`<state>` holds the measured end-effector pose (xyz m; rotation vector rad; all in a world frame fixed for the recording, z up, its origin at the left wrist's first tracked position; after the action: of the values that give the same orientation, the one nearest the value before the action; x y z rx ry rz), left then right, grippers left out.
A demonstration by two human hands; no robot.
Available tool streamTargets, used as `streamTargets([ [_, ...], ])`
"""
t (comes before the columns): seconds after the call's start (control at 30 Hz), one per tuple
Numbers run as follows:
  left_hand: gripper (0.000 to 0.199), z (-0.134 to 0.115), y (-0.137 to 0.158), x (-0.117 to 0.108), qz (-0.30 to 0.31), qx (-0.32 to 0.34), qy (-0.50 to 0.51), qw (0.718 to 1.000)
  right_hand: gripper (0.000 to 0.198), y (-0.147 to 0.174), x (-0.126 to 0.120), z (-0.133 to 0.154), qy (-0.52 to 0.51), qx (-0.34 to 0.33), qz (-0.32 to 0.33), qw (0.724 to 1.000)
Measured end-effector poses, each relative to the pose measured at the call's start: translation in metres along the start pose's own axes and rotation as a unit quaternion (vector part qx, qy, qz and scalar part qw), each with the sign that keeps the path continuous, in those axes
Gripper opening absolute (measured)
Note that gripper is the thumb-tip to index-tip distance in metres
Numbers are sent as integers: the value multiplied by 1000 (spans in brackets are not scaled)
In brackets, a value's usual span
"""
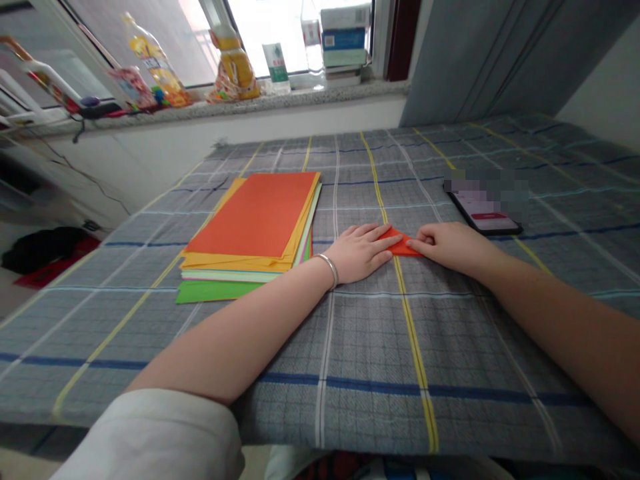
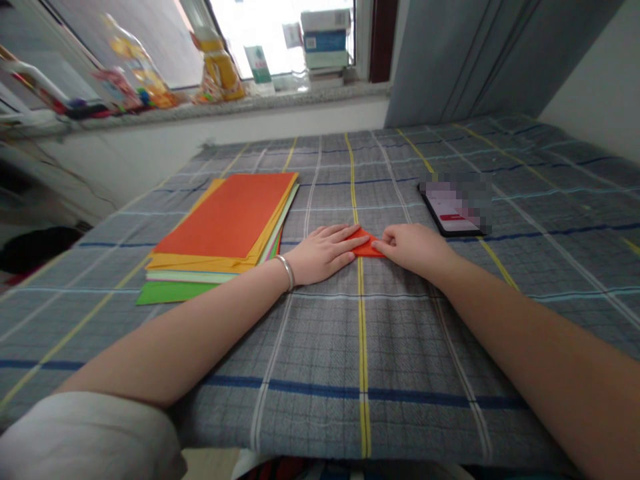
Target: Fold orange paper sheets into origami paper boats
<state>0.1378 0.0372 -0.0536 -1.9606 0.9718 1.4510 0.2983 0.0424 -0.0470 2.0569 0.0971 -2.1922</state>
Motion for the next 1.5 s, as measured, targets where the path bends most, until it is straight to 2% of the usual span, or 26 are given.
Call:
streamTargets([
  [0.17,52,1,-4,-3,-4,-22,24,999,36,0,0,-1,-16,9,8,1000],
  [0.4,49,1,-10,-2,-60,-4,4,998,36,-5,2,-12,-67,-17,58,996],
  [0.57,50,3,-10,0,-31,-20,0,999,39,-10,8,-27,-85,-32,108,990],
  [0.7,51,3,-10,-1,-17,-34,11,999,35,-8,13,-36,-94,1,154,984],
  [0.83,51,4,-10,0,-9,-42,17,999,29,-3,18,-37,-159,22,216,963],
  [1.1,52,5,-10,3,-2,-49,15,999,31,-4,16,-32,-103,11,197,975],
  [1.27,53,4,-11,4,16,-54,1,998,32,-3,16,-33,-77,11,210,975],
  [1.33,54,4,-11,4,19,-55,-5,998,28,-4,9,-32,-79,-1,158,984],
  [1.4,54,4,-11,4,19,-54,-10,998,23,-4,-6,-25,-78,-46,36,995],
  [1.47,54,4,-11,4,18,-53,-14,998,20,4,-20,-5,-59,-146,-87,984],
  [1.5,54,5,-11,4,16,-52,-16,998,20,10,-23,8,-40,-210,-122,969],
])
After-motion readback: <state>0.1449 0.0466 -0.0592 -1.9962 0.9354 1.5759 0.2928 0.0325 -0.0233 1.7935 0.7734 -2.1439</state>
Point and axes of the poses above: each hand's wrist, its own y-axis away from the middle knuckle, its own x-axis out of the palm, z = x × y, the point moved 7 cm from there along -y, towards the middle knuckle, and after that the axes turned 10 degrees about y, right-handed, at the moved point
